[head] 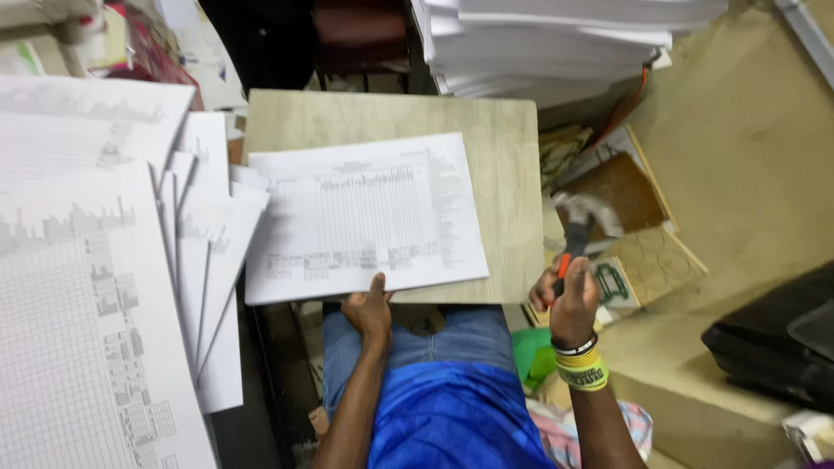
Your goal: The person sits on the floor and repeatedly places a sheet of paper on a small wooden board, then taps it with a hammer. The person picks up a new sheet from a stack, places it on the board, and continues hammering it.
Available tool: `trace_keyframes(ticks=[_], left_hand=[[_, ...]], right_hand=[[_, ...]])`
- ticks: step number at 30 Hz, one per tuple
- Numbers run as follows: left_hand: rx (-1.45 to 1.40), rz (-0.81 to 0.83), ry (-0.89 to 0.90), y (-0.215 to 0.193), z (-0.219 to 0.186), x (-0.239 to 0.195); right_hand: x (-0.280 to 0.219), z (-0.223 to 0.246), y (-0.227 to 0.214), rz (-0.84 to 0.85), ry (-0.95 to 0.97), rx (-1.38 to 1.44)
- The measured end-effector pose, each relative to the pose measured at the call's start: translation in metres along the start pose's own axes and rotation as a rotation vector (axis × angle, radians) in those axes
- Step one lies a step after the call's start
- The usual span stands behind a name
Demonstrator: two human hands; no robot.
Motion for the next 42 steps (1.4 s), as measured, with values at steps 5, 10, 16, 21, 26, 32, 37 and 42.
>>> trace_keyframes(ticks=[5,10,16,21,26,32,37,42], left_hand=[[-0.093,-0.017,0.007,0.002,-0.019,-0.013],[-0.076,-0.025,-0.01,0.014,-0.023,0.004],[-0.083,-0.001,-0.01,-0.001,-0.008,0.001],[-0.071,0.023,-0.022,-0.01,0.004,0.002],[-0.096,0.059,-0.019,0.006,0.001,0.017],[-0.06,0.085,-0.036,-0.007,-0.008,0.007],[-0.014,0.1,-0.051,-0.027,0.0,0.0],[0.013,0.084,-0.038,-0.027,-0.008,-0.007]], right_hand=[[-0.02,-0.107,-0.023,0.045,-0.284,-0.131],[-0.003,-0.07,0.017,0.123,0.376,-0.159],[-0.038,-0.051,0.004,-0.249,-0.781,-0.049],[-0.043,-0.059,0.03,0.238,0.413,-0.281],[-0.032,-0.033,0.041,-0.2,-0.359,-0.22],[-0.009,-0.072,0.028,0.332,0.301,-0.366],[0.015,0.055,0.034,0.1,-0.058,-0.154],[0.03,0.003,0.036,-0.022,-0.796,-0.016]])
Point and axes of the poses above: each hand's wrist, its own x-axis towards the middle knuckle, its own y-axis out of the palm, z = x × y, the point moved 5 cm from there along x, towards the middle knuckle, and after that the axes turned 7 degrees about z, right-handed, at the moved point
